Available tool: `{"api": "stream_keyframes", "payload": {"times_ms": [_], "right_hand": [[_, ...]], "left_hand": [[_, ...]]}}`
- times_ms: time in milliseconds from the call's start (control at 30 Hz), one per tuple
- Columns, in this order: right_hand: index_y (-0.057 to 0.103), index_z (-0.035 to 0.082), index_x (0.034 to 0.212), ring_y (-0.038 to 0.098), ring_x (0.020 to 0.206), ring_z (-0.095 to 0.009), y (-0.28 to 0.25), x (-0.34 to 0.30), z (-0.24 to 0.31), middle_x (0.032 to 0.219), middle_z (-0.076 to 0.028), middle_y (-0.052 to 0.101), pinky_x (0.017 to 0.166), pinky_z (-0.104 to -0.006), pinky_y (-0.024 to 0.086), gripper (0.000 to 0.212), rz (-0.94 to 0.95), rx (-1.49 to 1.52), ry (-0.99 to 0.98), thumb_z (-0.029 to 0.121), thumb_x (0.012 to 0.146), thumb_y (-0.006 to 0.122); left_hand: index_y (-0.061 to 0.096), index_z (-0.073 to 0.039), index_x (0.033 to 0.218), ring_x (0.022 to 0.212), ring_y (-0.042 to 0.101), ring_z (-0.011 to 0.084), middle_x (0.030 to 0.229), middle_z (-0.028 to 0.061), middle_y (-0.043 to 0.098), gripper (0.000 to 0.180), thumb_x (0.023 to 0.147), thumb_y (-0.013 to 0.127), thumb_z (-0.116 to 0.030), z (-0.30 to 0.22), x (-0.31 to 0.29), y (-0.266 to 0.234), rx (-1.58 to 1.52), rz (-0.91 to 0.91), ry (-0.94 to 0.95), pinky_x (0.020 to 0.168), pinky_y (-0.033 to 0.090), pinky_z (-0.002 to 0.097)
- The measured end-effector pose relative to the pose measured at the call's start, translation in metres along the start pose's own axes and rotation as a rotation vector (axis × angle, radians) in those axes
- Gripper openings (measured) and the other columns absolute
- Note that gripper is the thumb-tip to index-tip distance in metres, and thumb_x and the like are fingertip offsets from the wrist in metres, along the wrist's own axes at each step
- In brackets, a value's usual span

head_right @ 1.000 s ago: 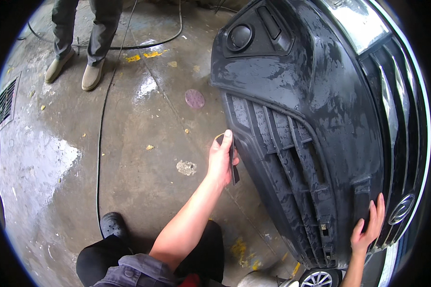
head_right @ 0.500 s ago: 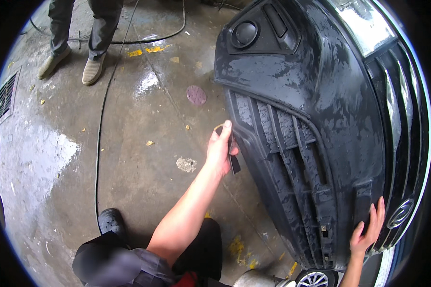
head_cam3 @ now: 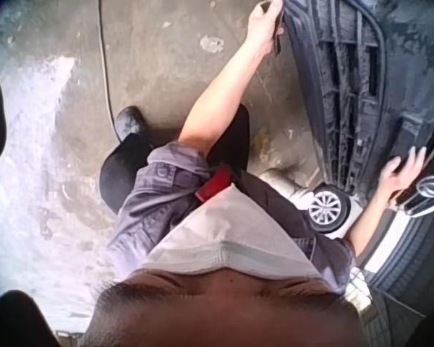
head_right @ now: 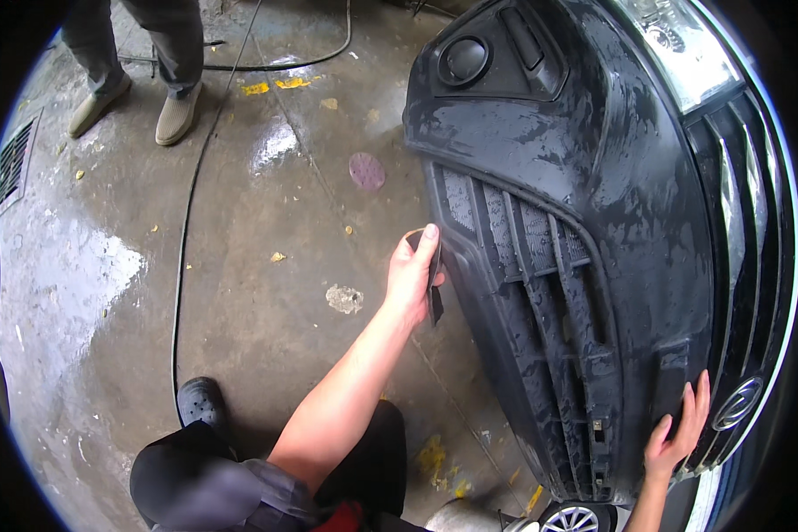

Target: The person scrubs the front grille of a white car with a small black tool, then wipes the hood and front bumper with a blue cloth. The person repeatedly dips the cloth into a bucket of water and continues wiping the hood area.

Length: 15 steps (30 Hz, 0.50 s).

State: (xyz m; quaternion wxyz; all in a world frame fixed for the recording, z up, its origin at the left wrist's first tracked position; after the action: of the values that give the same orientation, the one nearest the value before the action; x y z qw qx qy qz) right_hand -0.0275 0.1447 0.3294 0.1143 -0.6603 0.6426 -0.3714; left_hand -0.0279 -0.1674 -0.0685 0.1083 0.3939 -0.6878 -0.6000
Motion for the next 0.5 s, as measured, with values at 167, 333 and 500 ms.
{"api": "stream_keyframes", "payload": {"times_ms": [167, 333, 500], "right_hand": [[0.056, -0.006, 0.137, 0.046, 0.139, -0.045, 0.001, 0.004, 0.003, 0.149, -0.029, 0.048, 0.117, -0.0502, 0.033, 0.046, -0.004, 0.014, -0.002, 0.018, 0.098, 0.049], [0.056, -0.005, 0.136, 0.046, 0.139, -0.045, 0.002, -0.003, -0.004, 0.149, -0.028, 0.049, 0.117, -0.0499, 0.033, 0.045, -0.015, 0.011, -0.015, 0.019, 0.099, 0.049], [0.056, -0.005, 0.136, 0.046, 0.139, -0.045, 0.001, 0.001, 0.001, 0.149, -0.028, 0.049, 0.117, -0.0498, 0.034, 0.045, -0.016, 0.013, -0.008, 0.020, 0.099, 0.049]], "left_hand": [[0.058, -0.013, 0.107, 0.059, 0.047, 0.0080, 0.077, -0.0047, 0.055, 0.032, 0.098, 0.068, -0.042, -0.003, 0.011, -0.001, -0.097, -0.031, -0.070, 0.050, 0.039, 0.0237], [0.060, -0.008, 0.115, 0.080, 0.060, 0.0110, 0.095, 0.0015, 0.065, 0.039, 0.096, 0.071, -0.040, 0.006, -0.014, 0.005, 0.022, -0.098, 0.023, 0.065, 0.049, 0.0283], [0.061, -0.002, 0.112, 0.092, 0.060, 0.0130, 0.100, 0.0048, 0.067, 0.035, 0.098, 0.070, -0.032, -0.016, -0.007, 0.003, -0.024, -0.140, 0.093, 0.086, 0.050, 0.0309]]}}
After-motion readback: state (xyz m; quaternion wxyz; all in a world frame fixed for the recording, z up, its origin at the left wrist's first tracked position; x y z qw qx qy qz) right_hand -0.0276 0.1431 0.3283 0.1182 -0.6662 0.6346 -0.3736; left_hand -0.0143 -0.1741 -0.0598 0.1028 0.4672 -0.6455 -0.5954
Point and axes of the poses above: each hand's wrist, its own x-axis towards the middle knuckle, its own y-axis out of the palm, z = x × y, the point moved 8 cm from there along x, towards the middle knuckle
